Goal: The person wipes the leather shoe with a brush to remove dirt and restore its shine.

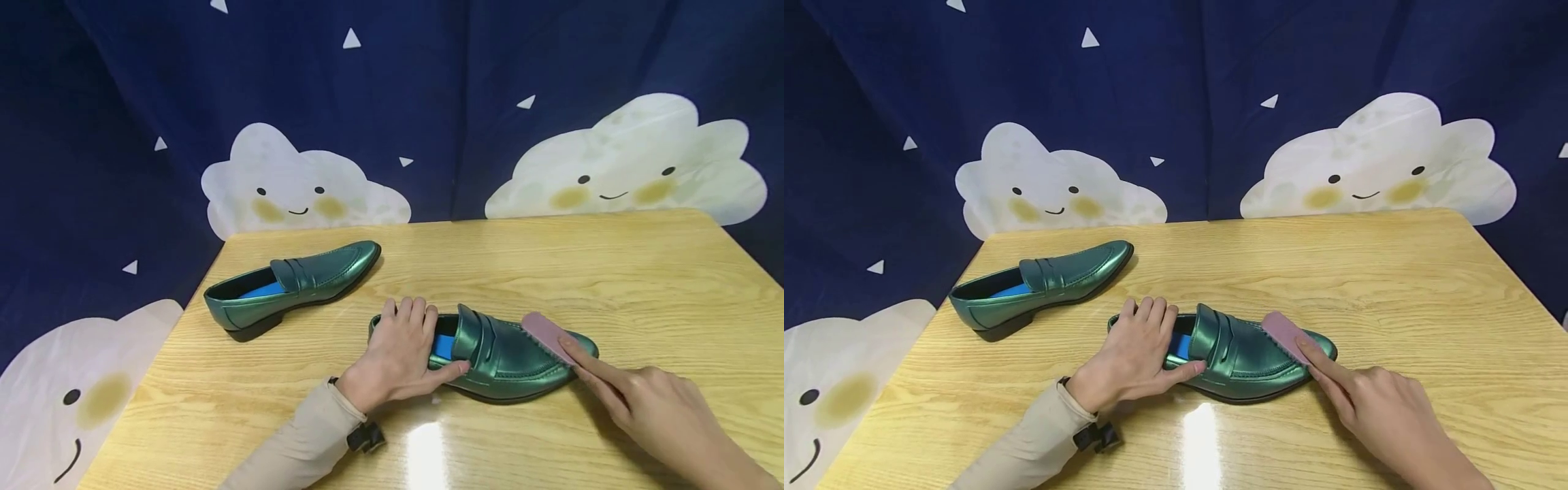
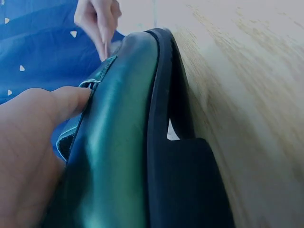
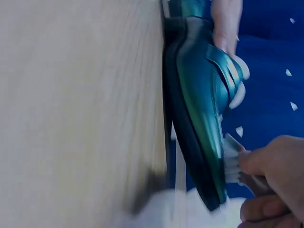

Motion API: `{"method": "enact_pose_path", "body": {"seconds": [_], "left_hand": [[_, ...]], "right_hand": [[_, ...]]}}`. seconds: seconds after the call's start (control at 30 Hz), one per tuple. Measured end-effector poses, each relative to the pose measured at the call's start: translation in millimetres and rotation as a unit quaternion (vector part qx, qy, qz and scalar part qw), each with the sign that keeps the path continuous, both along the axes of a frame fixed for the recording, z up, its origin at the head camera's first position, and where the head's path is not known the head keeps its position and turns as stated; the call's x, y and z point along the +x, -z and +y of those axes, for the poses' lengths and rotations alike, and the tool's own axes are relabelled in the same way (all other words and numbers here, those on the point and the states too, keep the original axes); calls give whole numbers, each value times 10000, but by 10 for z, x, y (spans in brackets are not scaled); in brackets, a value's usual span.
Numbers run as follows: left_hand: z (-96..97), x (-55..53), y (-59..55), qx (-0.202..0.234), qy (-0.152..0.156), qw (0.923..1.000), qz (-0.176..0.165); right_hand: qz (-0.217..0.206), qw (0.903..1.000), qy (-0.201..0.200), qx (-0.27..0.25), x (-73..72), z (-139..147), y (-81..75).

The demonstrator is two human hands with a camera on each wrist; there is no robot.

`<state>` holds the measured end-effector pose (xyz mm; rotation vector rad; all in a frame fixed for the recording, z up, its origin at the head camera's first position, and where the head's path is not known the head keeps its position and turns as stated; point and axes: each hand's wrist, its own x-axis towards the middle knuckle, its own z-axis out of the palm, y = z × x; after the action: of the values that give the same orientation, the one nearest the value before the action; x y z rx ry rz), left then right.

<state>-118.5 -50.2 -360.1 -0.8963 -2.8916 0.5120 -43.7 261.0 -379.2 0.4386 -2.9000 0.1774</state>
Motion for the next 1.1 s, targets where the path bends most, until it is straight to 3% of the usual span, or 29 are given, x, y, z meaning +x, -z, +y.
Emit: {"method": "enact_pose_path", "body": {"seconds": [0.17, 0.43, 0.6, 0.87, 1.1], "left_hand": [[-20, -2, -9, -5, -13, 10000, -28], [-45, 45, 78, 134, 95, 9998, -99], [-30, 20, 88, 182, 61, 9997, 150], [-31, -17, 18, 209, 175, 9995, 144], [-30, -36, 11, 318, 256, 9991, 59]], "right_hand": [[-412, 9983, 347, 242, 186, 176, -24], [4, 9996, -285, -83, -91, 85, -32], [251, 9977, -596, -205, -226, 150, -37], [-462, 9978, -395, -279, -67, 671, 41], [-377, 9912, -1004, -773, -358, 513, 4]]}}
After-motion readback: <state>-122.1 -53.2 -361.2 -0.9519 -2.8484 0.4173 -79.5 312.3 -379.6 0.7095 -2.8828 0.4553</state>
